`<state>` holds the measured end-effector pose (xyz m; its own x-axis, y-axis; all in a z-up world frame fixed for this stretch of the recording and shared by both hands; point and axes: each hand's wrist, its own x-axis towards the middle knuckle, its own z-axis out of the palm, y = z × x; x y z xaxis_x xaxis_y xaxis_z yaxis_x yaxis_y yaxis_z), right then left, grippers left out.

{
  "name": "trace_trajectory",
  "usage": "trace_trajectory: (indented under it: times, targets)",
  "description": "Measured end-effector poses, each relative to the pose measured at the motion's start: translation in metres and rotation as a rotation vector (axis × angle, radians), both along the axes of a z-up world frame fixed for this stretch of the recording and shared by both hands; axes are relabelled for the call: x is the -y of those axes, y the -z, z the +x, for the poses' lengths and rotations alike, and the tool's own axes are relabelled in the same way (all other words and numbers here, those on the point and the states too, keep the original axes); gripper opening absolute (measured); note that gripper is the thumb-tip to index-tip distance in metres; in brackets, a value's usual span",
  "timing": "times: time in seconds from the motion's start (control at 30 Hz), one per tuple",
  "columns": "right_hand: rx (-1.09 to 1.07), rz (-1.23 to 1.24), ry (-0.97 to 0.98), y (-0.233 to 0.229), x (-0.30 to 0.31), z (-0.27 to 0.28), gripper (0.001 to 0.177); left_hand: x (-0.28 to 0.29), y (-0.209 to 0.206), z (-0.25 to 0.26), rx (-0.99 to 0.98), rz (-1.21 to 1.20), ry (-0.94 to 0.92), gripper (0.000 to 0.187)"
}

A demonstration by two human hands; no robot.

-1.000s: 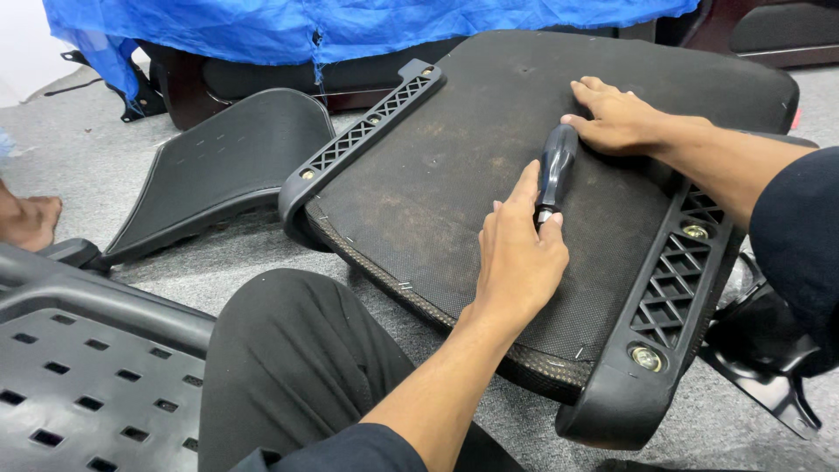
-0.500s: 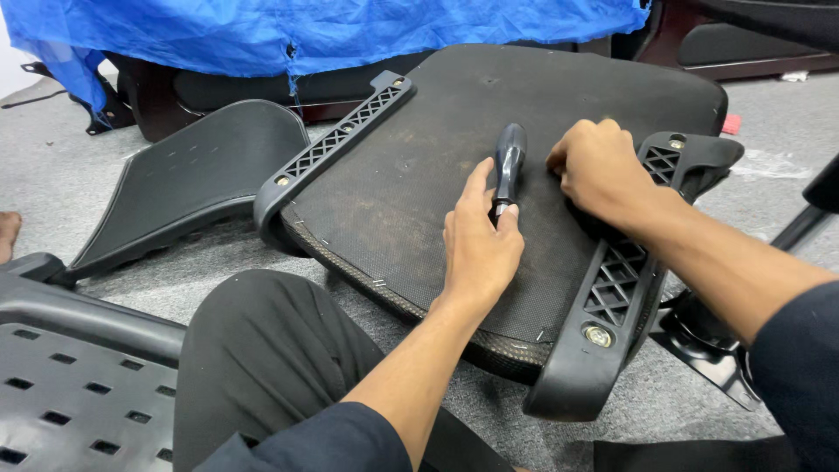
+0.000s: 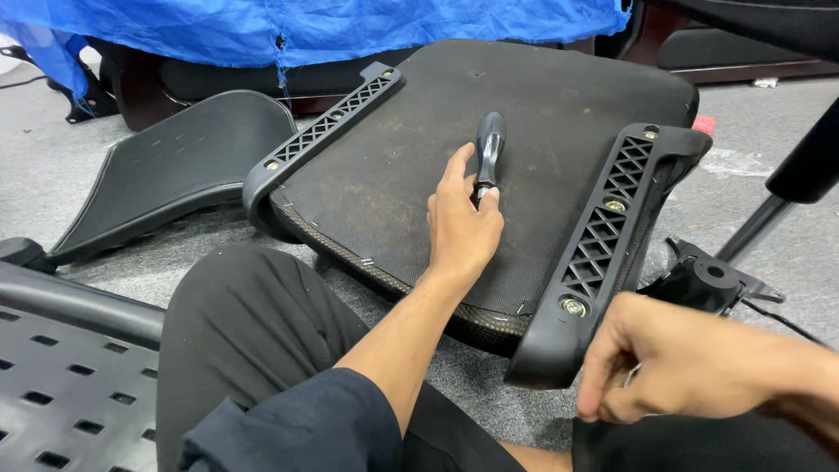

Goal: The person removes the central support column from an office chair seat using a screwdriver, then proceeds to unscrew and detach the side frame pieces from the seat base.

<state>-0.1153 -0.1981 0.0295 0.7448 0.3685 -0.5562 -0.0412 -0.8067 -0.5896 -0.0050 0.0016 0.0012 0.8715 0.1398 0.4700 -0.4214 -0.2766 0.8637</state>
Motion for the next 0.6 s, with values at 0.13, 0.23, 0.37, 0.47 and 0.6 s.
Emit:
trace_trajectory:
  times: [0.13, 0.23, 0.37, 0.47, 0.6]
  targets:
    - [0.110, 0.007, 0.176, 0.065, 0.003, 0.007, 0.032, 0.001, 0.002, 0.002, 0.037, 0.002, -0.056, 0.062]
    - [0.094, 0.073, 0.332, 0.103, 0.006, 0.019, 0.021, 0.000, 0.003, 0.001, 0.009, -0.018, -0.022, 0.063]
    - [0.018, 0.206, 0.627, 0.137, 0.010, 0.024, 0.016, 0.001, 0.003, 0.000, 0.035, -0.006, -0.036, 0.062]
    - [0.037, 0.197, 0.664, 0.143, 0.011, 0.022, 0.018, 0.000, 0.001, -0.002, -0.021, -0.025, -0.010, 0.063]
    - [0.056, 0.129, 0.577, 0.101, 0.021, 0.019, 0.018, -0.001, -0.004, -0.006, -0.024, -0.087, -0.015, 0.065]
